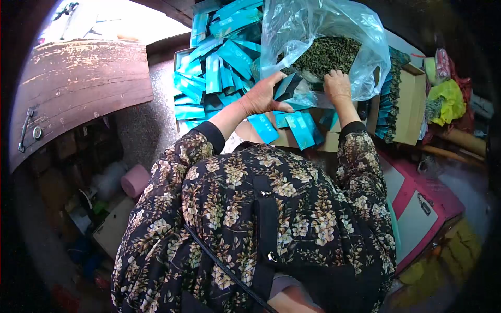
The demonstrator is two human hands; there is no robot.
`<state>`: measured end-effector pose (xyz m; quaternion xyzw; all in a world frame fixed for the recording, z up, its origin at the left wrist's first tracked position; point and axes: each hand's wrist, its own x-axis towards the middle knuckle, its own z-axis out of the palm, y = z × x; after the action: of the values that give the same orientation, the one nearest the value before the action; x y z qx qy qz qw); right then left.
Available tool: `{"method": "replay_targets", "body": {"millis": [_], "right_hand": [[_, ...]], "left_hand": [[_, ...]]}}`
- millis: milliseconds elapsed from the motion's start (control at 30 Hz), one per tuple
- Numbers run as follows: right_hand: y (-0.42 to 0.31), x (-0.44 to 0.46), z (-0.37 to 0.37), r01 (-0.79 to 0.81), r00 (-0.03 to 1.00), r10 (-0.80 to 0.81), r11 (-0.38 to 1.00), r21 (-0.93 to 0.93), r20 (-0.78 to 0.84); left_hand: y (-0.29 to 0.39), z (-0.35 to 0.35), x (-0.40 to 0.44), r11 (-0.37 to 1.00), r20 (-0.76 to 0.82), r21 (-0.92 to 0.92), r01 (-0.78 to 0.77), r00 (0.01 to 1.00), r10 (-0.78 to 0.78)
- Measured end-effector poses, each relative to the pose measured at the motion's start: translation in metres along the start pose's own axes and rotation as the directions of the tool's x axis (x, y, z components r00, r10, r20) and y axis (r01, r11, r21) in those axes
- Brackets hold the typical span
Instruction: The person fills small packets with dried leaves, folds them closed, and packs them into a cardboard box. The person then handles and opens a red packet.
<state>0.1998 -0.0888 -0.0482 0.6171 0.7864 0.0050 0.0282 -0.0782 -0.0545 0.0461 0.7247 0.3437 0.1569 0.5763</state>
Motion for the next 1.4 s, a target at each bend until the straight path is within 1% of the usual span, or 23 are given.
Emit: {"method": "replay_targets", "body": {"millis": [100,200,233,333,367,400,467,500,533,567,600,633,733,767,867,900,1000,1033,1133,1167,1267,1300,1400], "right_hand": [[-0.015,-0.001,-0.011,-0.022,1.000,0.021,0.999,0.026,0.021],[-0.035,-0.006,-0.011,-0.239,0.967,0.205,0.933,0.268,0.152],[-0.040,-0.004,-0.009,-0.236,0.968,0.202,0.934,0.270,0.148],[-0.054,-0.005,-0.001,-0.196,0.960,0.275,0.789,0.582,-0.049],[-0.056,-0.003,0.011,-0.194,0.960,0.275,0.789,0.583,-0.053],[-0.059,0.001,0.023,-0.264,0.922,0.388,0.640,0.721,-0.007],[-0.065,0.007,0.038,-0.341,0.814,0.563,0.261,0.903,0.145],[-0.067,0.008,0.041,-0.341,0.813,0.564,0.257,0.904,0.146],[-0.070,0.012,0.035,-0.372,0.759,0.584,0.025,0.928,0.288],[-0.072,0.017,0.028,-0.381,0.702,0.569,-0.208,0.901,0.428],[-0.073,0.021,0.022,-0.370,0.646,0.520,-0.428,0.825,0.559],[-0.076,0.023,0.016,-0.368,0.645,0.520,-0.430,0.824,0.560],[-0.083,0.024,0.003,-0.358,0.517,0.532,-0.576,0.734,0.670],[-0.082,0.024,0.001,-0.358,0.517,0.531,-0.578,0.733,0.671],[-0.075,0.020,0.003,-0.243,0.442,0.618,-0.615,0.750,0.650],[-0.072,0.019,0.004,-0.242,0.444,0.617,-0.615,0.750,0.650],[-0.054,0.010,0.007,-0.372,0.381,0.720,-0.455,0.809,0.580],[-0.050,0.006,0.006,-0.372,0.381,0.721,-0.454,0.810,0.579],[-0.036,-0.003,0.005,-0.514,0.439,0.786,-0.179,0.839,0.436],[-0.034,-0.007,0.011,-0.514,0.438,0.786,-0.180,0.839,0.437],[-0.034,-0.015,0.046,-0.600,0.509,0.824,0.133,0.789,0.249],[-0.035,-0.010,0.042,-0.597,0.512,0.822,0.133,0.791,0.248],[-0.038,0.008,0.026,-0.336,0.415,0.821,-0.263,0.904,0.393]], "left_hand": [[0.000,0.002,-0.001,1.000,-0.005,0.001,0.003,1.000,-0.003],[0.002,0.004,-0.003,1.000,-0.006,-0.015,0.005,1.000,-0.005],[-0.001,0.003,-0.003,1.000,-0.010,-0.012,0.005,1.000,-0.005],[-0.010,0.006,-0.003,1.000,0.010,-0.019,-0.005,1.000,0.006],[-0.009,0.005,-0.002,1.000,0.009,-0.015,-0.006,1.000,0.006],[-0.008,0.006,-0.003,1.000,0.008,-0.012,-0.003,1.000,0.003],[-0.006,0.007,-0.003,1.000,0.008,-0.005,0.005,1.000,-0.005],[-0.006,0.007,-0.003,1.000,0.011,-0.002,0.007,1.000,-0.007],[-0.006,0.008,-0.002,1.000,0.006,0.015,-0.010,1.000,0.010],[-0.007,0.010,-0.001,0.999,0.002,0.032,-0.028,1.000,0.028],[-0.007,0.011,0.001,0.998,-0.002,0.049,-0.048,0.999,0.048],[-0.004,0.011,0.002,0.998,0.000,0.051,-0.047,0.999,0.047],[0.003,0.010,0.005,1.000,0.026,0.001,0.027,0.999,-0.028],[0.003,0.010,0.005,1.000,0.027,0.002,0.029,0.999,-0.029],[0.002,0.009,0.008,0.999,0.023,0.024,0.046,0.999,-0.046],[0.002,0.009,0.008,0.999,0.022,0.025,0.046,0.999,-0.046],[0.003,0.008,0.010,0.995,0.039,0.044,0.090,0.995,-0.092],[0.003,0.009,0.010,0.995,0.038,0.043,0.089,0.995,-0.091],[0.002,0.010,0.009,0.998,0.024,0.037,0.046,0.999,-0.047],[0.001,0.011,0.007,0.998,0.024,0.038,0.047,0.999,-0.047],[-0.003,0.011,0.007,0.999,0.000,0.041,0.003,1.000,-0.003],[-0.003,0.010,0.007,0.999,-0.003,0.045,0.004,1.000,-0.004],[-0.001,0.009,0.008,0.996,0.012,0.033,0.081,0.997,-0.081]]}}
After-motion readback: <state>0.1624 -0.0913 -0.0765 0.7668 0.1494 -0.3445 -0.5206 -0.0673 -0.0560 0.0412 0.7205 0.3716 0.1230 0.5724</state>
